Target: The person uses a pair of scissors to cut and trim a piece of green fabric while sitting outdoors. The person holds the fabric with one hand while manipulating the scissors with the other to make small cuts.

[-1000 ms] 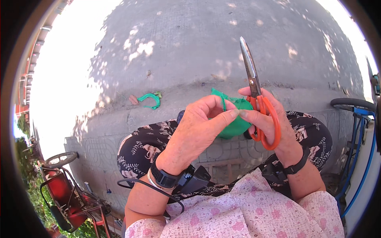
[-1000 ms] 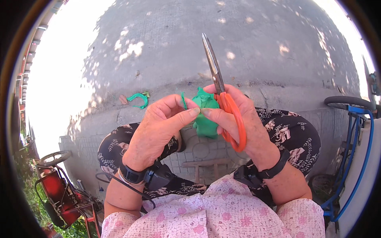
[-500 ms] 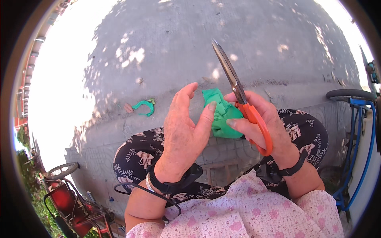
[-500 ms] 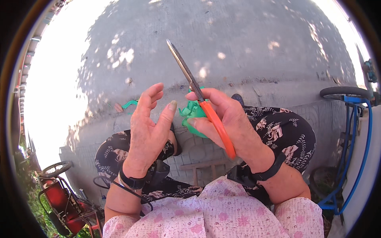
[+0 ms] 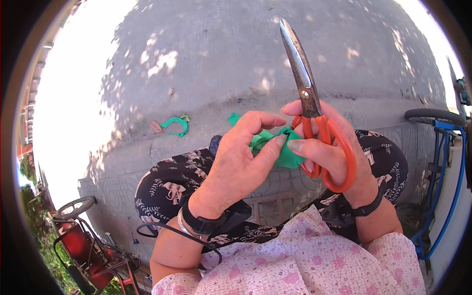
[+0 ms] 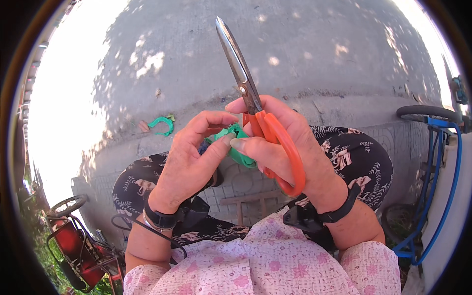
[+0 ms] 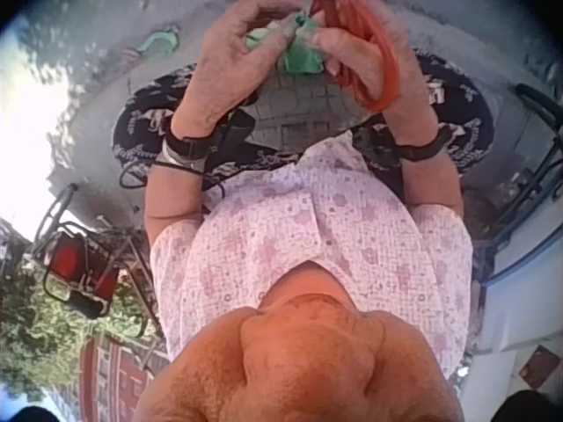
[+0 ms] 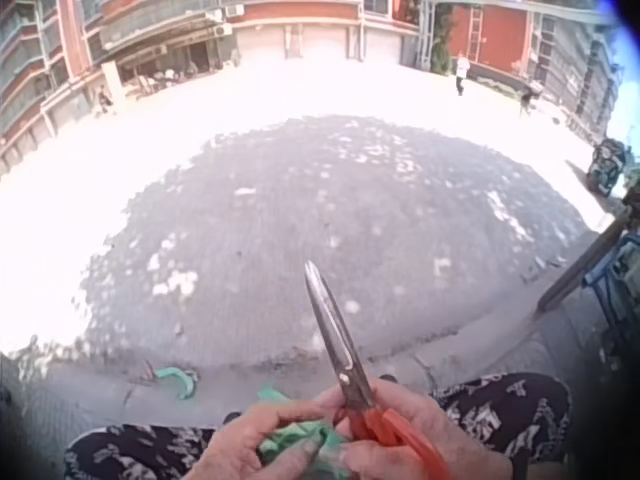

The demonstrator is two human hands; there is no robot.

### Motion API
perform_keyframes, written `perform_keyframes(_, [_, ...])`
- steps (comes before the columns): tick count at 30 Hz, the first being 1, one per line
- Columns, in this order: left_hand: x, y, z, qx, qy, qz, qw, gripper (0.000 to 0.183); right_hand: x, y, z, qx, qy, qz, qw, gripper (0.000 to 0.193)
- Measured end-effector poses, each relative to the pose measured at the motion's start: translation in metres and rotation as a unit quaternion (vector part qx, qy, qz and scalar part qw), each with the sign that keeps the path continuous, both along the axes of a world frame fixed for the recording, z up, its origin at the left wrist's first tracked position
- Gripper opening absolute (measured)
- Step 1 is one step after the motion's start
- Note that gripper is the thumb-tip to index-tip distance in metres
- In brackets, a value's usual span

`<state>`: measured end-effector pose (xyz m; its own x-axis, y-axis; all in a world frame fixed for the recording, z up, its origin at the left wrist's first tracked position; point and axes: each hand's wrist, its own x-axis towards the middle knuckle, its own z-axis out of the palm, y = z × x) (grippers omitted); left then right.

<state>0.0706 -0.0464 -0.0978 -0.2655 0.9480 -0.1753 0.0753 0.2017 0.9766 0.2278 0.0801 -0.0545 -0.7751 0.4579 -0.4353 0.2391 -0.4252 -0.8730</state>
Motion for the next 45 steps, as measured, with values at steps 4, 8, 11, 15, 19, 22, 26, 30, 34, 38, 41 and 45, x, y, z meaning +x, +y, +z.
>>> perform_keyframes(4, [-0.003, 0.001, 0.001, 0.067, -0.071, 0.02, 0.995, 0.012, -0.001, -0.001, -0.003, 0.022, -0.005, -0.009, 1.0, 0.041])
perform_keyframes(8, [-0.008, 0.002, 0.019, -0.003, -0.141, 0.051, 0.989, 0.012, -0.001, -0.002, -0.004, 0.036, -0.017, 0.015, 0.999, 0.041])
perform_keyframes(11, [-0.008, -0.001, 0.014, 0.002, -0.192, 0.058, 0.98, 0.016, -0.001, -0.004, -0.004, 0.046, -0.009, 0.027, 0.999, 0.041])
perform_keyframes(15, [-0.01, 0.0, 0.014, -0.02, -0.252, 0.058, 0.966, 0.017, 0.0, -0.002, -0.005, 0.068, -0.022, 0.037, 0.997, 0.041])
perform_keyframes(19, [-0.008, -0.002, 0.02, -0.106, -0.254, -0.003, 0.962, 0.017, 0.0, -0.005, -0.008, 0.069, -0.022, 0.016, 0.997, 0.041])
perform_keyframes(22, [-0.009, -0.004, 0.017, -0.119, -0.152, -0.043, 0.98, 0.022, 0.003, -0.003, -0.012, 0.076, 0.004, 0.02, 0.997, 0.042])
perform_keyframes(26, [-0.007, -0.004, 0.015, -0.061, -0.109, -0.026, 0.992, 0.023, 0.001, -0.004, -0.015, 0.082, -0.004, 0.011, 0.997, 0.044])
perform_keyframes(30, [-0.001, -0.002, 0.015, 0.006, 0.003, 0.014, 1.0, 0.02, -0.001, 0.002, -0.007, 0.07, -0.024, 0.014, 0.997, 0.042])
perform_keyframes(34, [0.005, -0.002, 0.016, -0.006, 0.001, -0.013, 1.0, 0.018, 0.005, 0.001, -0.015, 0.057, -0.011, 0.003, 0.998, 0.043])
perform_keyframes(38, [0.005, -0.011, 0.022, -0.007, 0.132, -0.021, 0.991, 0.01, 0.003, -0.002, -0.018, 0.074, 0.019, 0.01, 0.997, 0.043])
perform_keyframes(41, [-0.005, -0.019, 0.025, -0.1, 0.069, -0.069, 0.99, 0.011, 0.004, 0.004, -0.011, 0.024, 0.016, 0.012, 1.0, 0.043])
perform_keyframes(45, [-0.009, -0.013, 0.029, -0.01, -0.096, 0.004, 0.995, 0.022, 0.01, 0.005, -0.008, -0.043, 0.0, -0.003, 0.999, 0.047])
